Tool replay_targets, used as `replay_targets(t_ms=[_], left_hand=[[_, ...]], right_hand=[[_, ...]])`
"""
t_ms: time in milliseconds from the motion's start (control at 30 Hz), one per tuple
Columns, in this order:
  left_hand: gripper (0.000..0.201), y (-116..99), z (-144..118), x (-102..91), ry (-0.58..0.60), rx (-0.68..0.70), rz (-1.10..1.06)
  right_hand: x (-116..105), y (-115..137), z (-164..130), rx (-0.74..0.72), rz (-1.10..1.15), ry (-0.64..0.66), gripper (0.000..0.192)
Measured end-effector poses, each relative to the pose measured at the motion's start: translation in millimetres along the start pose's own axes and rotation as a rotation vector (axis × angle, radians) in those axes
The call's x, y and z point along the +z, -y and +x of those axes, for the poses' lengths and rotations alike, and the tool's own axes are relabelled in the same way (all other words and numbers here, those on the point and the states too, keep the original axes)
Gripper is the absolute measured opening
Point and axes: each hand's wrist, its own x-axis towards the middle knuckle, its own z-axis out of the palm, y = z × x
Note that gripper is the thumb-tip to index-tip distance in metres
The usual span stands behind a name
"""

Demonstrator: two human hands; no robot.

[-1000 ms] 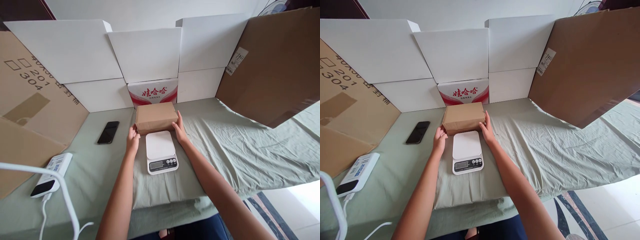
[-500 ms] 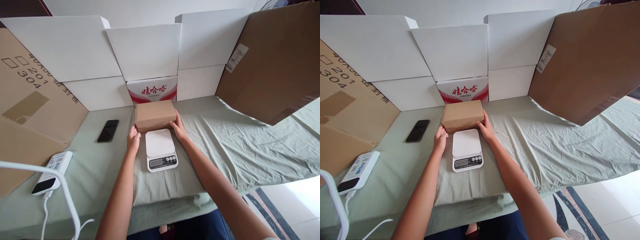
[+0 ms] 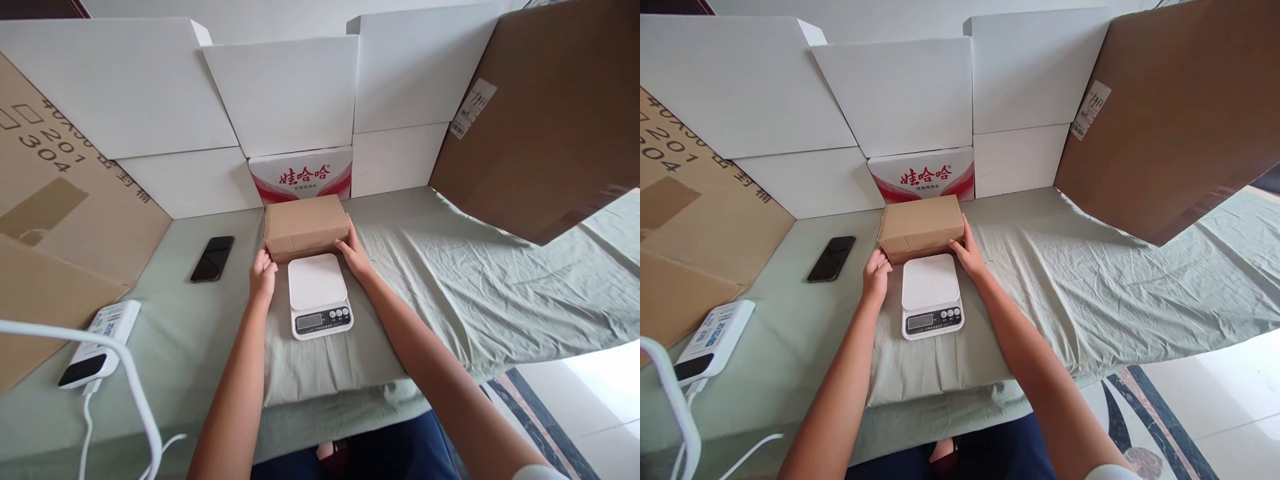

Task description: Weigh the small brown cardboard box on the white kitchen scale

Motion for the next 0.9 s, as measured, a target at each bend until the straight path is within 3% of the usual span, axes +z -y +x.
replay_targets(t_ms=[233,400,633,733,900], left_hand=[[0.066,-13,-6,-1.5,-0.020,0.247,-0.028],[0.067,-14,-43,-14.8,-0.050,0.376,0.027],[0.066,-4,-128,-35.5,-0.034,0.336,0.091],[0.066,-4,-134,-35.4,-0.027,0.291,0.051],[0.066,-3,-125,-32.2,-0.001,0.197,0.025]], right_hand=[[4,11,-7,-0.227,-0.057,-0.043,0.101],[-6,26,-38,-0.317,-0.161,-0.069,0.103],[-24,21,-113,-0.243,-0.203,-0.050,0.093],[-25,22,-122,-0.233,-0.228,-0.037,0.091],[-23,30,-116,-0.219,-0.211,-0.040,0.087]])
